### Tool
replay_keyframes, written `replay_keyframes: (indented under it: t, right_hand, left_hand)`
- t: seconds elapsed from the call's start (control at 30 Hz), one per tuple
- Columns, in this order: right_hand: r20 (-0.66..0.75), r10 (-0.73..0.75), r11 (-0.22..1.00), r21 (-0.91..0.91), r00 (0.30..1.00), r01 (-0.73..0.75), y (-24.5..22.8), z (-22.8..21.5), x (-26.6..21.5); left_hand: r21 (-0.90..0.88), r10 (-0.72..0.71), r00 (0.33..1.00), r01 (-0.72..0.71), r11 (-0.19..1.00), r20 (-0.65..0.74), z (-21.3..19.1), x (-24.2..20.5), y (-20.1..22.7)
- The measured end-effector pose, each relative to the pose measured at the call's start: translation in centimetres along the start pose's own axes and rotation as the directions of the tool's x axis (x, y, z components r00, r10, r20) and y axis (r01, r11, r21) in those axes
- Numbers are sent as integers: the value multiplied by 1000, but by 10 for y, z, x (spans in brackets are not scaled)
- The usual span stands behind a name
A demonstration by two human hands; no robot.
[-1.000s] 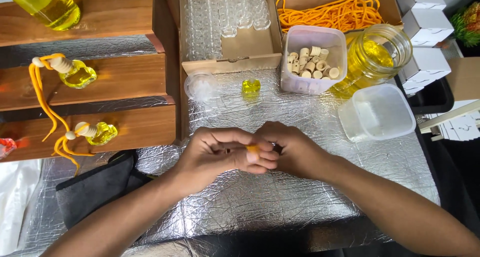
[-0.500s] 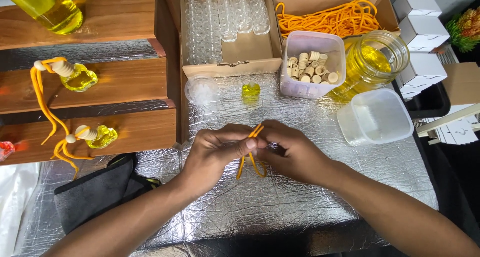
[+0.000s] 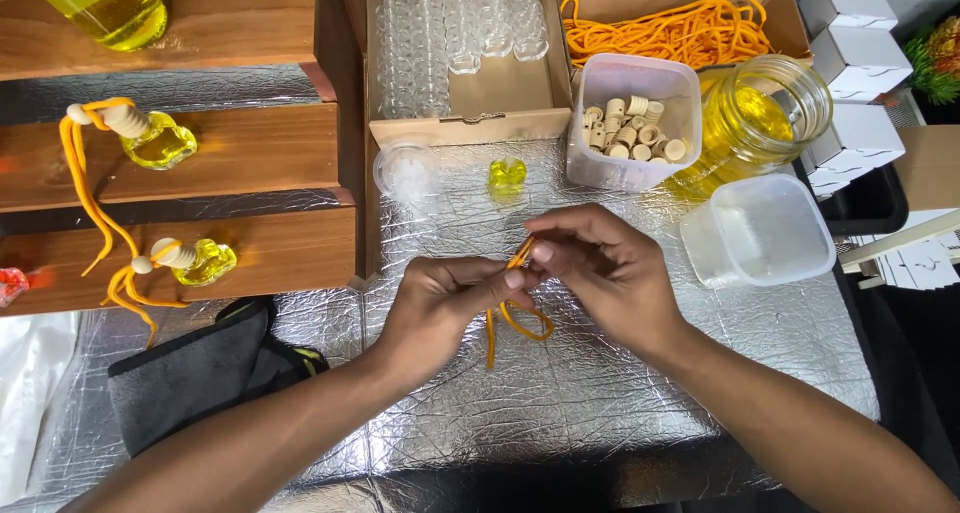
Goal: Assembling small perfume bottles by threading cords through wooden caps and attaching them to the bottles.
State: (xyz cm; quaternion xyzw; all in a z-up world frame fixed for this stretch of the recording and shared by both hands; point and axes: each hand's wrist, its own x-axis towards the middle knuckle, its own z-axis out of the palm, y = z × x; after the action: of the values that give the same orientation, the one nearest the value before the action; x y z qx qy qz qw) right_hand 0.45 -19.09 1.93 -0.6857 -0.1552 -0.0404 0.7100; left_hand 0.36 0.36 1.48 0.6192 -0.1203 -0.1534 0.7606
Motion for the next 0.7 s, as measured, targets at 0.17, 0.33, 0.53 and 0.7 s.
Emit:
replay_keyframes:
  t: [0.17,0.33,0.53,0.7]
  right_hand:
    - [34,38,999,-12,999,-38,8,-3,0]
    - [122,54,996,70,991,-63,11,-8,6]
    - [141,108,994,-41,984,-103,4,-12,3]
    - [142,99,989,-120,985,-82,1,-13,3]
  left_hand:
    - [14,4,999,-5,1000,43,0,-3,-6]
    - [-8,32,997,-32,999,65,2,-1,-1]
    - [19,63,997,-64,998,43,2,1,1]
    - [66,57,998,-59,996,35,3,0,3]
